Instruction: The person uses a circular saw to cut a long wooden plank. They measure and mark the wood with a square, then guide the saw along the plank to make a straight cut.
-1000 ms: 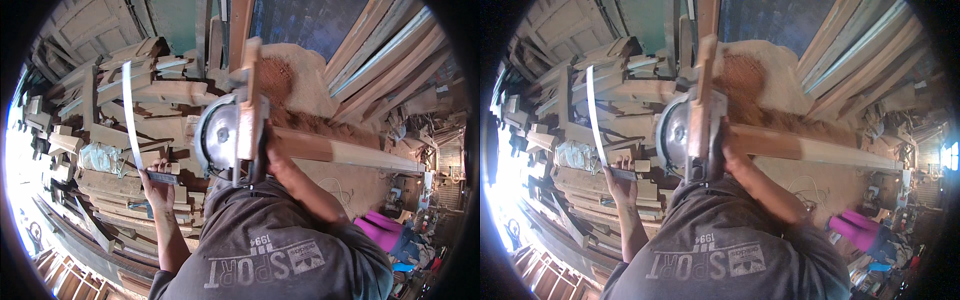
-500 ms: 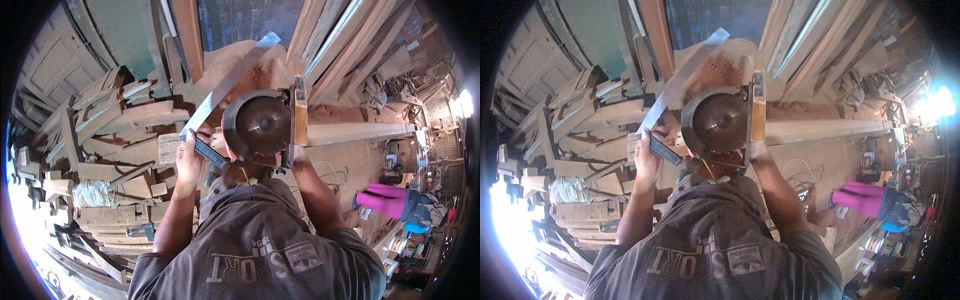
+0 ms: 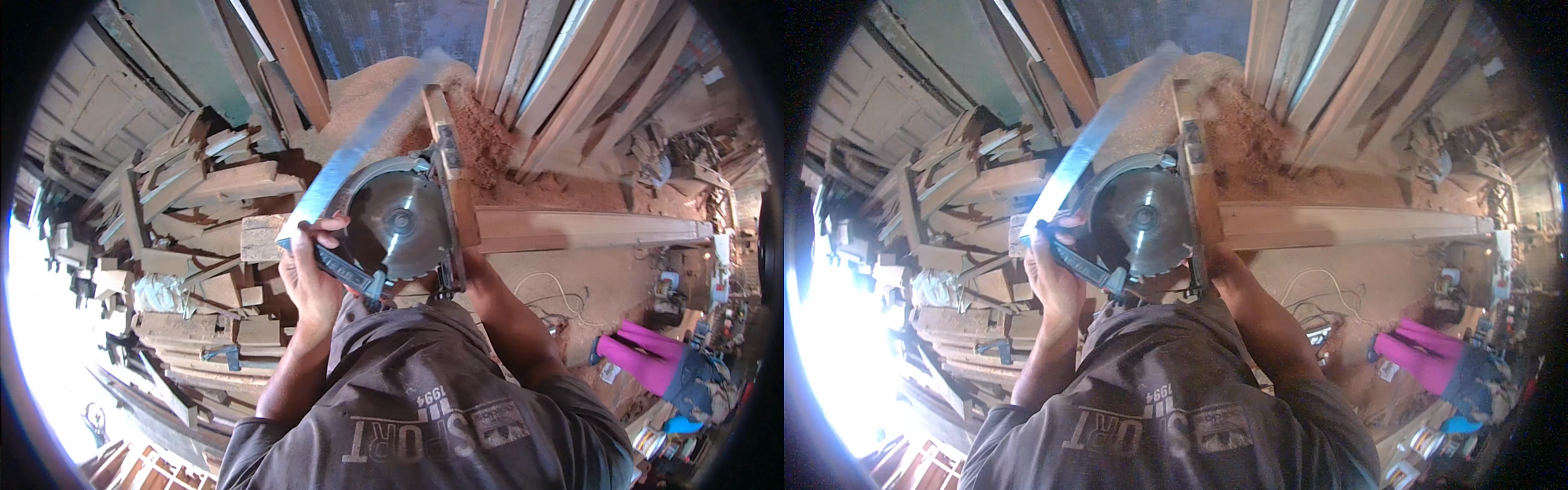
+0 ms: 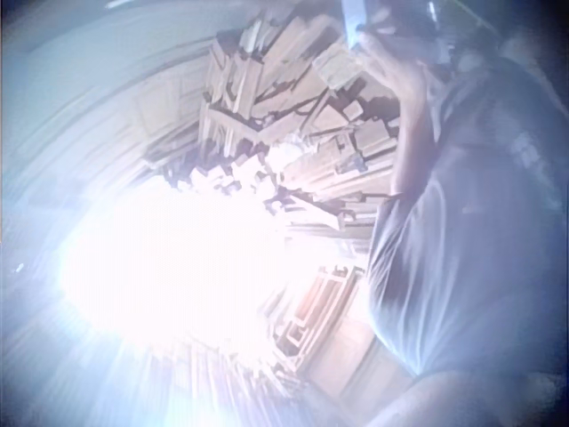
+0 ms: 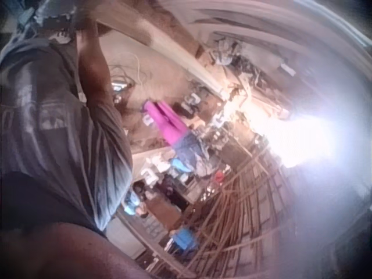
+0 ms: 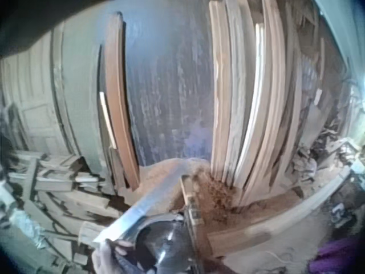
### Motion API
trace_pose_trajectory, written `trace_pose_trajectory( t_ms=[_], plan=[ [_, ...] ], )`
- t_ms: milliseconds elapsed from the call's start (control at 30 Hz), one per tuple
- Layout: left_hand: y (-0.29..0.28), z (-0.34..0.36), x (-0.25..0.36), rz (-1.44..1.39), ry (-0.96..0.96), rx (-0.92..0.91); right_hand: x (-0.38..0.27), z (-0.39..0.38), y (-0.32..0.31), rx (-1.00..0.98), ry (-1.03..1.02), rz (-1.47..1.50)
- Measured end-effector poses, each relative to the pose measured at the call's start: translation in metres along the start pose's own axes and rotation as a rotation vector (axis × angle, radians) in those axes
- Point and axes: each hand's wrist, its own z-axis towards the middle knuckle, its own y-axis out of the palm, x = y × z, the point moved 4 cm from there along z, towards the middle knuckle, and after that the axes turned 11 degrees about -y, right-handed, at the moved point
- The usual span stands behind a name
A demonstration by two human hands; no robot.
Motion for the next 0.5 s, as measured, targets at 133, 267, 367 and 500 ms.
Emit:
trace_pose_trajectory(
  t_ms=[133,267,367,500],
  plan=[
    [0.0,-0.011,-0.006,-0.1,0.126,0.117,0.02,-0.007,-0.011,-0.067,0.064,0.019],
    [0.002,-0.021,-0.008,-0.036,0.102,0.212,0.027,-0.019,-0.018,-0.118,0.1,0.001],
    [0.005,-0.024,-0.012,0.041,0.14,0.224,0.006,-0.028,-0.004,-0.131,0.082,-0.057],
    [0.009,-0.021,-0.011,0.06,0.173,0.165,-0.012,-0.017,-0.001,0.006,0.28,-0.002]
  ],
)
